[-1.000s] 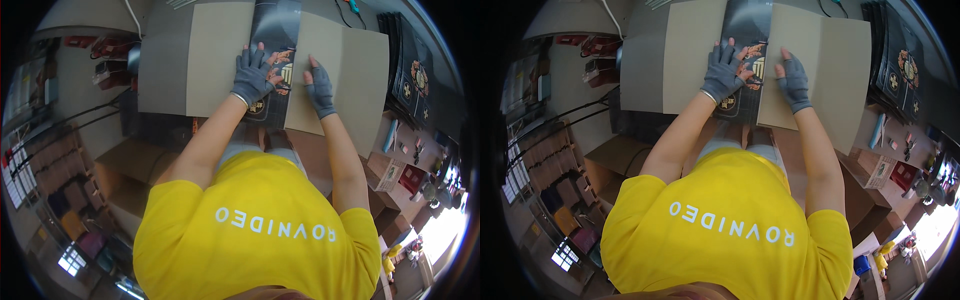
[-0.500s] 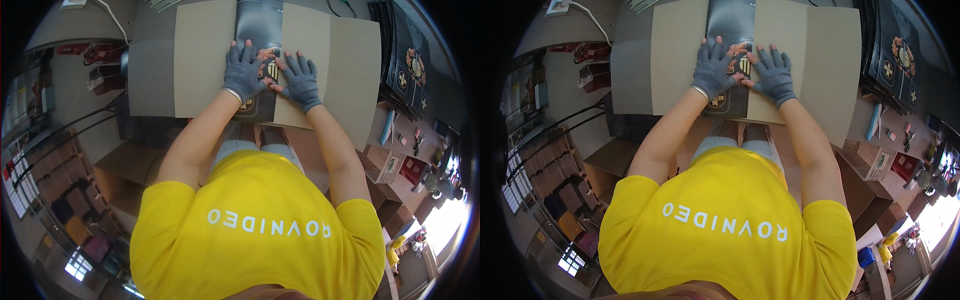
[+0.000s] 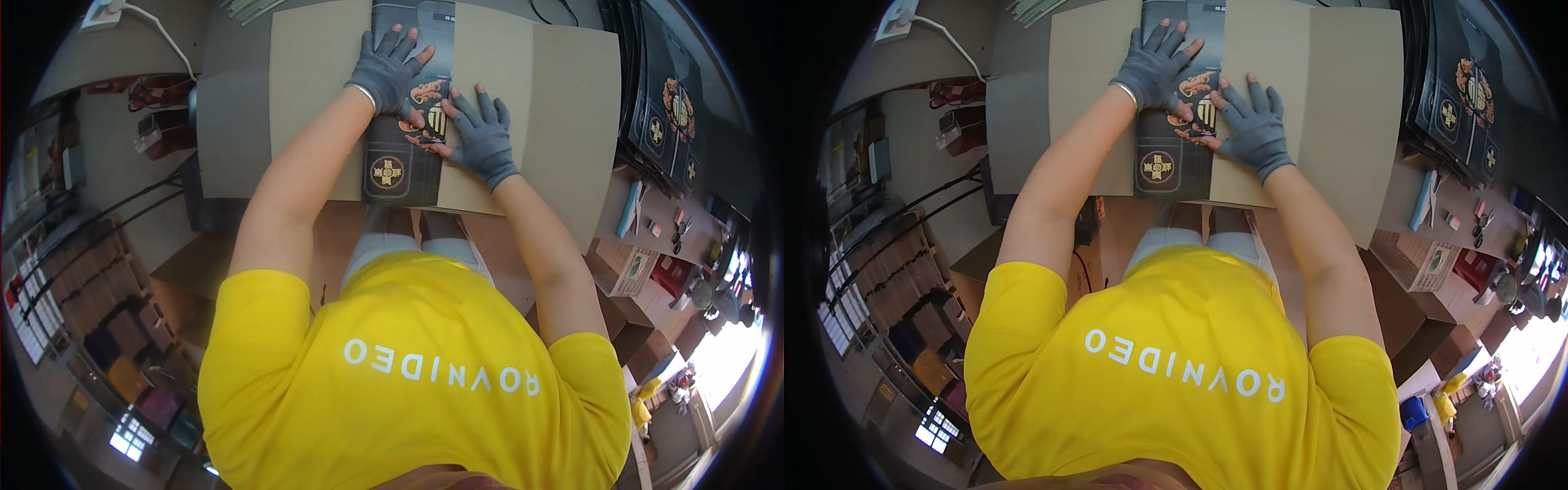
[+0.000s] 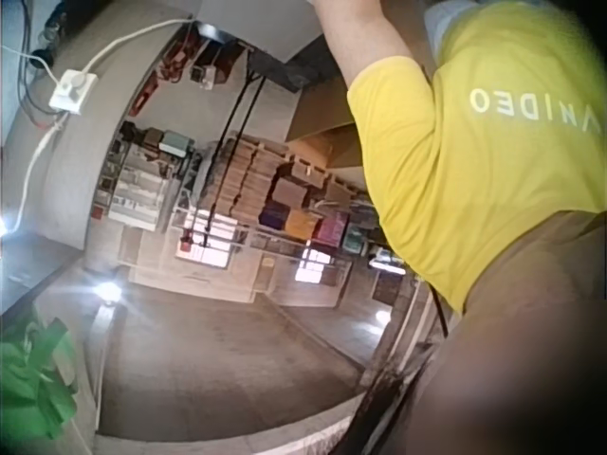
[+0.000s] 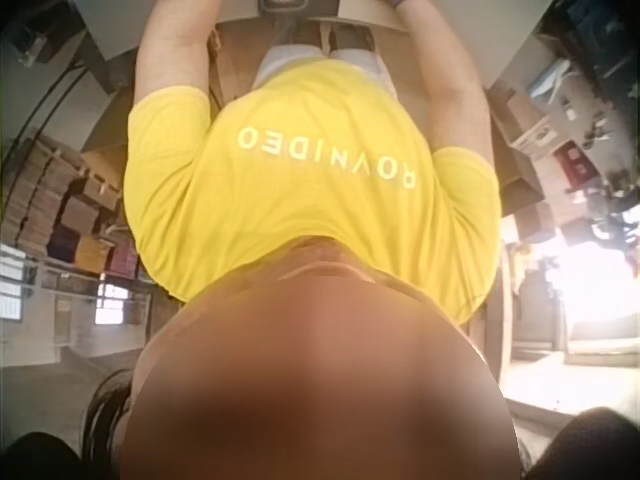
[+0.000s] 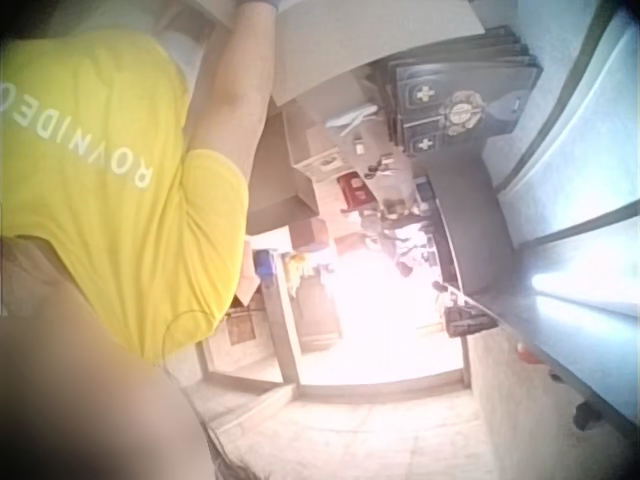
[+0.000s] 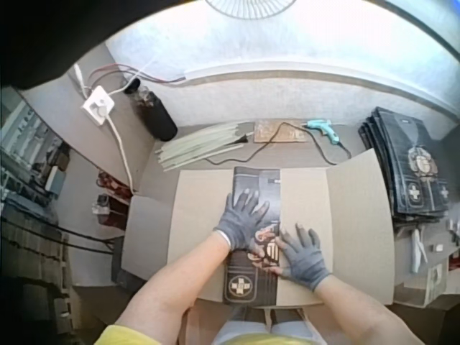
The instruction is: Folding and assembling printed decorative gift bags on a workbench.
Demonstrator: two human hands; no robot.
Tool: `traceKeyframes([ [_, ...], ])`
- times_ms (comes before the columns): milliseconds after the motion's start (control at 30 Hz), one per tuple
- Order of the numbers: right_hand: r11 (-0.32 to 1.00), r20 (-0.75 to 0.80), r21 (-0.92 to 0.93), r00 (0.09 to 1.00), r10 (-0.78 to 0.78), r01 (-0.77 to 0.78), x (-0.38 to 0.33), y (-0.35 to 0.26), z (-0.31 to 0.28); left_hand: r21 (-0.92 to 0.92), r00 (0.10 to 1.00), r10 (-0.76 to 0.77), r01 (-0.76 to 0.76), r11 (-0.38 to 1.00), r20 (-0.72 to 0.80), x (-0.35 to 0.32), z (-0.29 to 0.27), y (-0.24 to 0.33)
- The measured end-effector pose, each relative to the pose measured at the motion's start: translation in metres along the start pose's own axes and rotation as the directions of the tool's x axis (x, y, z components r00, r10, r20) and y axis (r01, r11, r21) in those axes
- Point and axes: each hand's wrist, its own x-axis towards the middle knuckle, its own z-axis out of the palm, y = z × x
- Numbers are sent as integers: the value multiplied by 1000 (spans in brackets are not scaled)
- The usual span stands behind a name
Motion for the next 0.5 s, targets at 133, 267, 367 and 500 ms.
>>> traceKeyframes([
  [133,1000,-24,17,1000,-12,13,2,-1,1,5,1000,13,-13,1000,-19,-2,4,-3],
  [267,1000,-27,15,1000,-1,1,2,-3,0,-42,996,28,-32,999,-83,-1,11,-6],
  [367,1000,-4,-7,1000,9,-9,2,-1,1,-28,997,17,-19,999,-78,0,14,-6],
  [500,1000,5,-27,1000,1,-1,2,0,0,2,994,28,-28,1000,-104,-3,18,-11],
])
